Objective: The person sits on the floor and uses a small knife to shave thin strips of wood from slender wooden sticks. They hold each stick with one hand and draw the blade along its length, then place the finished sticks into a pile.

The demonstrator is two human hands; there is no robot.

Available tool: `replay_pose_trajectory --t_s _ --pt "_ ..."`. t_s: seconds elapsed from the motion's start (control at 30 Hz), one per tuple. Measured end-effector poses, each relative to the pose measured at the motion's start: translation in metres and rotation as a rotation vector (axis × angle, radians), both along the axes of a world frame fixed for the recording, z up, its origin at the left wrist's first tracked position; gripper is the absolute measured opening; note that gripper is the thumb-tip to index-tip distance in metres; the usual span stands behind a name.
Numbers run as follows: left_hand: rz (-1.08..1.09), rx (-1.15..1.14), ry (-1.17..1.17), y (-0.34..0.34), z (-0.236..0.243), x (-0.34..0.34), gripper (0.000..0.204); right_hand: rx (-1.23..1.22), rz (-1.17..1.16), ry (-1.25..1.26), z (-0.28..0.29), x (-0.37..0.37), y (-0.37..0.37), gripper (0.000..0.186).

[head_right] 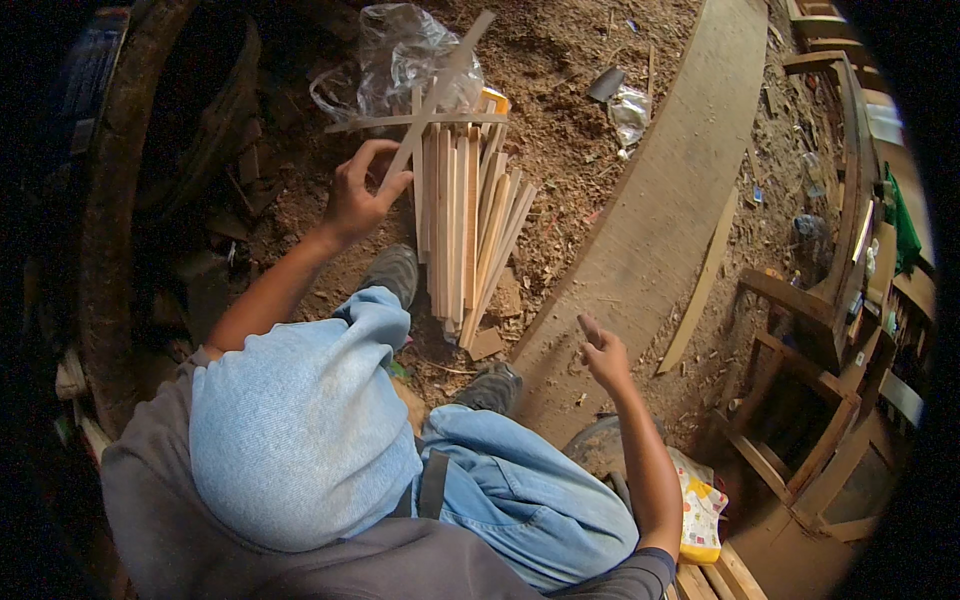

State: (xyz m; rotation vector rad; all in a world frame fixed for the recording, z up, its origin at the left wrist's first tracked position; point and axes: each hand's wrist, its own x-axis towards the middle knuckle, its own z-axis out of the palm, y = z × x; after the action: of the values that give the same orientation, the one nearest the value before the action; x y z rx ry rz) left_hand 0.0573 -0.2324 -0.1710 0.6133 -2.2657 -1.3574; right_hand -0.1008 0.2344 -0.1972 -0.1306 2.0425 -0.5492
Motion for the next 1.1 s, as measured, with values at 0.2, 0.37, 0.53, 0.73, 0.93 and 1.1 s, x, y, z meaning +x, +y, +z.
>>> replay_pose_trajectory --t_s 0.2,0.37,0.53,0.73,0.93,1.1 --pt "0.091 -0.388 -0.374 -0.016 -0.097 0.102 0.036 0.106 0.068 -0.026 -0.004 0.005 0.006 0.056" --pt "0.142 -0.345 -0.713 -0.016 -0.118 0.14 0.037 -0.063 0.003 -0.009 0.003 0.01 0.002 0.055" --pt "0.043 -0.433 -0.622 -0.021 -0.114 0.104 0.027 0.008 0.089 0.009 0.004 0.004 -0.004 0.055" --pt "0.096 -0.355 -0.409 -0.02 -0.108 0.092 0.02 0.047 0.103 0.043 0.0 0.001 -0.006 0.055" --pt "0.229 -0.283 -0.511 -0.038 -0.103 0.106 0.028 0.003 0.076 -0.002 0.002 0.005 -0.005 0.054" --pt "0.161 -0.285 -0.714 -0.054 -0.113 0.115 0.033 0.074 0.135 0.026 0.004 0.004 -0.006 0.054"
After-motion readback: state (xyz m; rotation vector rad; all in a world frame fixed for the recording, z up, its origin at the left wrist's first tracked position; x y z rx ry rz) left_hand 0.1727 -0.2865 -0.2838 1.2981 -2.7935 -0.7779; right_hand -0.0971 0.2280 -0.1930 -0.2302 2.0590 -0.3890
